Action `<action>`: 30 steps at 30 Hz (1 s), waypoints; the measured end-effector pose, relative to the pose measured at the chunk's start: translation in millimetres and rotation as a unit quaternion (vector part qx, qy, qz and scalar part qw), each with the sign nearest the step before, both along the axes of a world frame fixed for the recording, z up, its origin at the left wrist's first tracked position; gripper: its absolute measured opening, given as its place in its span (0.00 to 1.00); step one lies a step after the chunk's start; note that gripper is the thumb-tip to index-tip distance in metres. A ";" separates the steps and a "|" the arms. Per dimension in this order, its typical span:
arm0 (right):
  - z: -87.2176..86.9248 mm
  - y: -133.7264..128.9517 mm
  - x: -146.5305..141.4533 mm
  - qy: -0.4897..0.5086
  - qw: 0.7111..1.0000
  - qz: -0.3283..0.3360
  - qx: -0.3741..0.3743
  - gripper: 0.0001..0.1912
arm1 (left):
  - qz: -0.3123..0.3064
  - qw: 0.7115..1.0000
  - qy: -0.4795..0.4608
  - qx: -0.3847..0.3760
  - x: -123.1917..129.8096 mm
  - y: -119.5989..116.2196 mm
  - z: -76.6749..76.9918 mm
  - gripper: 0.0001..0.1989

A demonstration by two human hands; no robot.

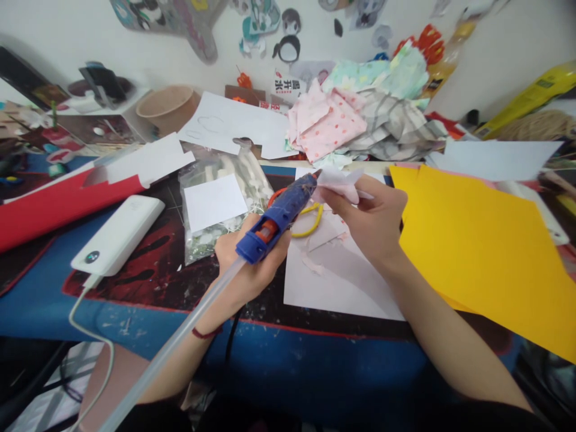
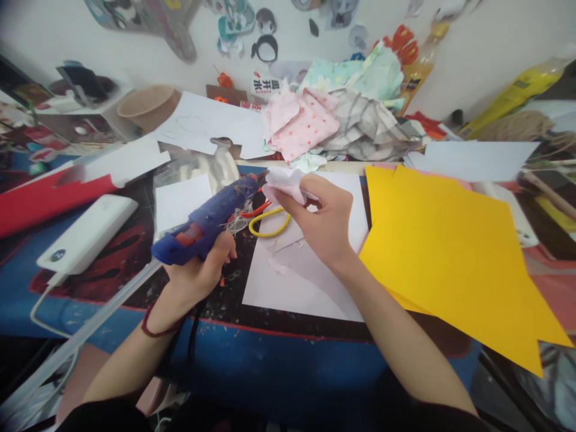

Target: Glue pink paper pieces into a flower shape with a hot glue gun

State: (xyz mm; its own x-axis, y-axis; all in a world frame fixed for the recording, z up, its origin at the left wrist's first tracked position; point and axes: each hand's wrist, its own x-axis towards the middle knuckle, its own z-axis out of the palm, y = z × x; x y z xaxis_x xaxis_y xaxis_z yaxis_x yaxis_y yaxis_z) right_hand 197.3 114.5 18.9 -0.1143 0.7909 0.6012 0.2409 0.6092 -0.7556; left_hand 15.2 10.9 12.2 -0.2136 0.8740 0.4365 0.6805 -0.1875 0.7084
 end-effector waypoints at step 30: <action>-3.0 3.3 2.2 0.003 1.000 0.014 -0.002 0.18 | -0.074 0.992 0.095 0.036 2.0 -2.3 12.6 0.15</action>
